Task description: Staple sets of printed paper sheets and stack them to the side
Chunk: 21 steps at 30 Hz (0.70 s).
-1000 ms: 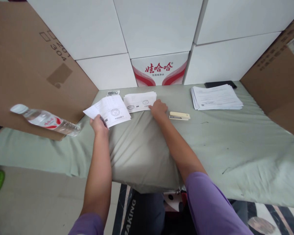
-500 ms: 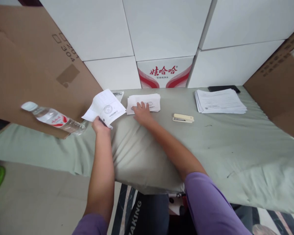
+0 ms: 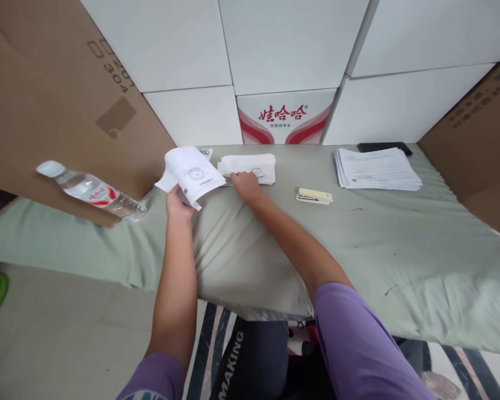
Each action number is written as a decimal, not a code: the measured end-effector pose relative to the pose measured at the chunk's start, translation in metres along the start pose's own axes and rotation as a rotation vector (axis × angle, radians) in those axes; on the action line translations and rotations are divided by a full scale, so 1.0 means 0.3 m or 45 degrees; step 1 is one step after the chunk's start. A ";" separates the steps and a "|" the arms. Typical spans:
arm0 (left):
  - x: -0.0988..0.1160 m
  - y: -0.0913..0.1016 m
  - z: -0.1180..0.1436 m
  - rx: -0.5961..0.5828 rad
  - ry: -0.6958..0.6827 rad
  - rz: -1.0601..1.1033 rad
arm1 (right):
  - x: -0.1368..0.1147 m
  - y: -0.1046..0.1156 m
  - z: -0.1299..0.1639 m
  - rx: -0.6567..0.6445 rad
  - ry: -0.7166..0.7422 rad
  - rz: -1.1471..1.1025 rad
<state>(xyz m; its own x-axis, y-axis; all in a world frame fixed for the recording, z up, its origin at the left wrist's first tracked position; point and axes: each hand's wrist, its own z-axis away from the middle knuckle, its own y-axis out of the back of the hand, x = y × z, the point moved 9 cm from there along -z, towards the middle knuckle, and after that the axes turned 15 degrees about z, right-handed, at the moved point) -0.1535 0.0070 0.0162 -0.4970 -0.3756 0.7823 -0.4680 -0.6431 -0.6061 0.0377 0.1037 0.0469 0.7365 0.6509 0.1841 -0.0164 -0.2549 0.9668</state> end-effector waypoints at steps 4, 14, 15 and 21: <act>-0.058 -0.052 0.045 -0.076 0.256 0.088 | -0.028 0.042 0.100 0.166 0.040 -0.074; -0.092 -0.023 0.066 0.014 0.049 -0.425 | -0.048 0.074 0.313 0.194 -0.077 -0.401; -0.087 -0.023 0.063 0.009 0.003 -0.466 | -0.028 0.075 0.331 0.208 -0.118 -0.475; -0.079 0.000 0.026 -0.010 -0.113 -0.537 | 0.162 0.023 0.455 0.287 -0.495 -0.889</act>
<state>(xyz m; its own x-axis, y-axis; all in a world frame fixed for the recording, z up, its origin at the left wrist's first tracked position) -0.1360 0.0108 -0.0013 -0.1964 -0.1371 0.9709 -0.6223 -0.7477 -0.2315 0.1657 0.0361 0.0382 0.7088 0.4292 -0.5597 0.6366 -0.0476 0.7697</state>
